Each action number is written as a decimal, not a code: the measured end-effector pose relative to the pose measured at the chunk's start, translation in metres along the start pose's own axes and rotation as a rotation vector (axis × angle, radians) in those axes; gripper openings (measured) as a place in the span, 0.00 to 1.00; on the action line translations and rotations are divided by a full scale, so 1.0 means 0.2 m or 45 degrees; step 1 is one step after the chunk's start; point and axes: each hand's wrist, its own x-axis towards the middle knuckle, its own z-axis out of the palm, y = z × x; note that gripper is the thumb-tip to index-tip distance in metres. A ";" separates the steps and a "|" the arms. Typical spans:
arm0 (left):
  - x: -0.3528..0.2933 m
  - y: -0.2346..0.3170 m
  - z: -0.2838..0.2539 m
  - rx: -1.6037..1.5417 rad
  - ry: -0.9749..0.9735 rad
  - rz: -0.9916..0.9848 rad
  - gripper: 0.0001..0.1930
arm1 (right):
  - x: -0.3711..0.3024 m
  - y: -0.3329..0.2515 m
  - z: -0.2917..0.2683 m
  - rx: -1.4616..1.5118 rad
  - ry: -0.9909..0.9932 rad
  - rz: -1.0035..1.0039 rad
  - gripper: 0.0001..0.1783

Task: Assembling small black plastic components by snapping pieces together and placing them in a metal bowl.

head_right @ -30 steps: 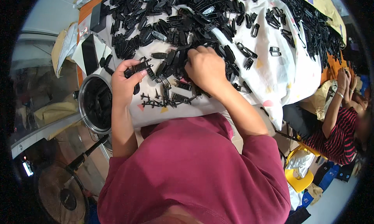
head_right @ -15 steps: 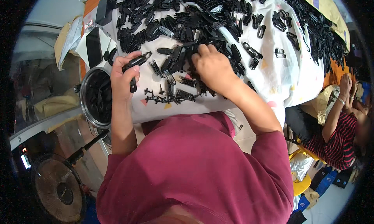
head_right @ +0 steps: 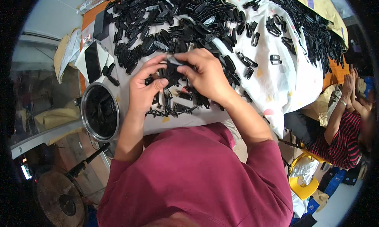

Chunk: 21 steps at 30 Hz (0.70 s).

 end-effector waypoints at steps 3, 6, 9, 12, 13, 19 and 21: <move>0.03 0.00 -0.01 0.254 -0.178 0.146 0.15 | -0.02 -0.03 0.00 -0.034 0.000 -0.001 0.14; 0.06 0.00 0.00 0.232 -0.062 0.148 0.14 | -0.03 -0.03 -0.01 -0.118 -0.057 0.101 0.13; 0.05 0.03 0.02 -0.112 0.063 -0.331 0.13 | -0.01 -0.05 -0.04 -0.172 -0.129 0.257 0.12; 0.07 0.01 -0.06 -0.451 0.209 -0.326 0.12 | -0.02 0.04 -0.10 -0.271 -0.251 0.293 0.12; 0.07 0.00 -0.08 -0.381 0.197 -0.308 0.12 | -0.02 0.07 -0.12 -0.082 -0.289 0.348 0.13; 0.07 0.04 -0.03 -0.314 -0.111 -0.378 0.19 | 0.01 0.04 -0.09 0.284 -0.226 0.317 0.14; 0.07 0.01 -0.02 -0.367 -0.200 -0.495 0.16 | 0.00 0.02 -0.07 0.494 -0.261 0.313 0.13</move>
